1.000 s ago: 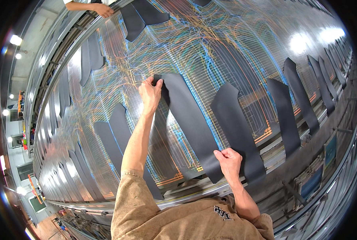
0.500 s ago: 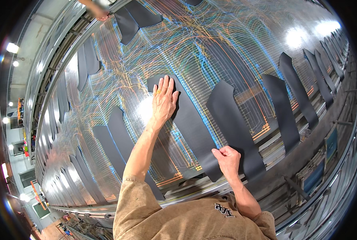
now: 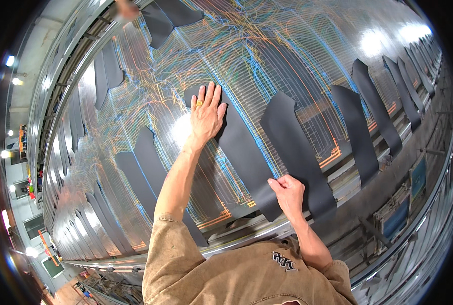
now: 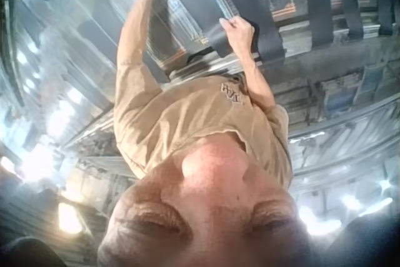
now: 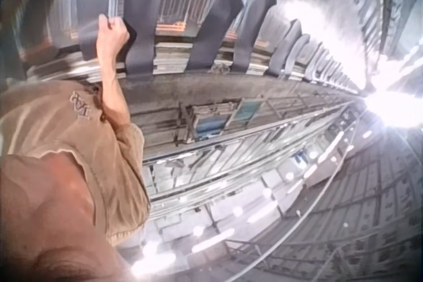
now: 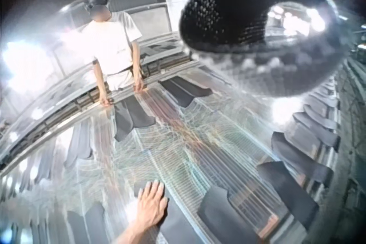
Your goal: The person places and aligns multiple dark, flexible rectangular sheets onto a large, curved, metallic surface. They handle the sheets one at a time, smoothing them down and adjusting their positions to fit the contours of the surface. The person works methodically along the length of the surface, ensuring each piece is properly seated.
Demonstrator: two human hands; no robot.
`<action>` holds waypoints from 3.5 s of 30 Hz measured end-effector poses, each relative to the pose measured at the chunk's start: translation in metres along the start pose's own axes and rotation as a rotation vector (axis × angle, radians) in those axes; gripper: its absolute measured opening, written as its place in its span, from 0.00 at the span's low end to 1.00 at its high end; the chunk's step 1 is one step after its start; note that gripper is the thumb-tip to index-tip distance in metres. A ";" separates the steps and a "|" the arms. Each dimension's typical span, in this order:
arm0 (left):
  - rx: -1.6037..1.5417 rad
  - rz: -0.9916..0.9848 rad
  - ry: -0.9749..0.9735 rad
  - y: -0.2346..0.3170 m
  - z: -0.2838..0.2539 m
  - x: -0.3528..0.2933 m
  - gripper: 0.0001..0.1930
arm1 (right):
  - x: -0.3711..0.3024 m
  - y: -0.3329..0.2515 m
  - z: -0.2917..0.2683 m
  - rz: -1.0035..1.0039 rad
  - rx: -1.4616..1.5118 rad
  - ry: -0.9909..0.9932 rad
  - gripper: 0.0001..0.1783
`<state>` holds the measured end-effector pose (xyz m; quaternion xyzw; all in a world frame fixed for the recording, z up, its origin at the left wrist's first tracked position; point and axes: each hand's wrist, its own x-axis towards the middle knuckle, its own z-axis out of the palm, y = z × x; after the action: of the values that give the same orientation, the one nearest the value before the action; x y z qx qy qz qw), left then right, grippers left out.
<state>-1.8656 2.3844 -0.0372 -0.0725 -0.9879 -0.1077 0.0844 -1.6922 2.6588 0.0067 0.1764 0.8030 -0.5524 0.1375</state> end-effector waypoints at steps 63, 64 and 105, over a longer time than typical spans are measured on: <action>-1.487 -0.760 -0.452 0.249 -0.040 -0.200 0.25 | -0.071 0.049 -0.172 0.038 0.065 0.035 0.12; -1.535 -0.807 -0.509 0.254 -0.040 -0.192 0.24 | -0.071 0.048 -0.176 0.077 0.105 -0.042 0.11; -1.003 -0.573 -0.426 0.025 -0.064 0.098 0.06 | 0.008 0.020 -0.140 -0.013 0.141 -0.281 0.04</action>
<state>-1.9470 2.4065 0.0469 0.1451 -0.7922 -0.5610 -0.1915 -1.6942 2.7977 0.0357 0.1014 0.7361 -0.6276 0.2324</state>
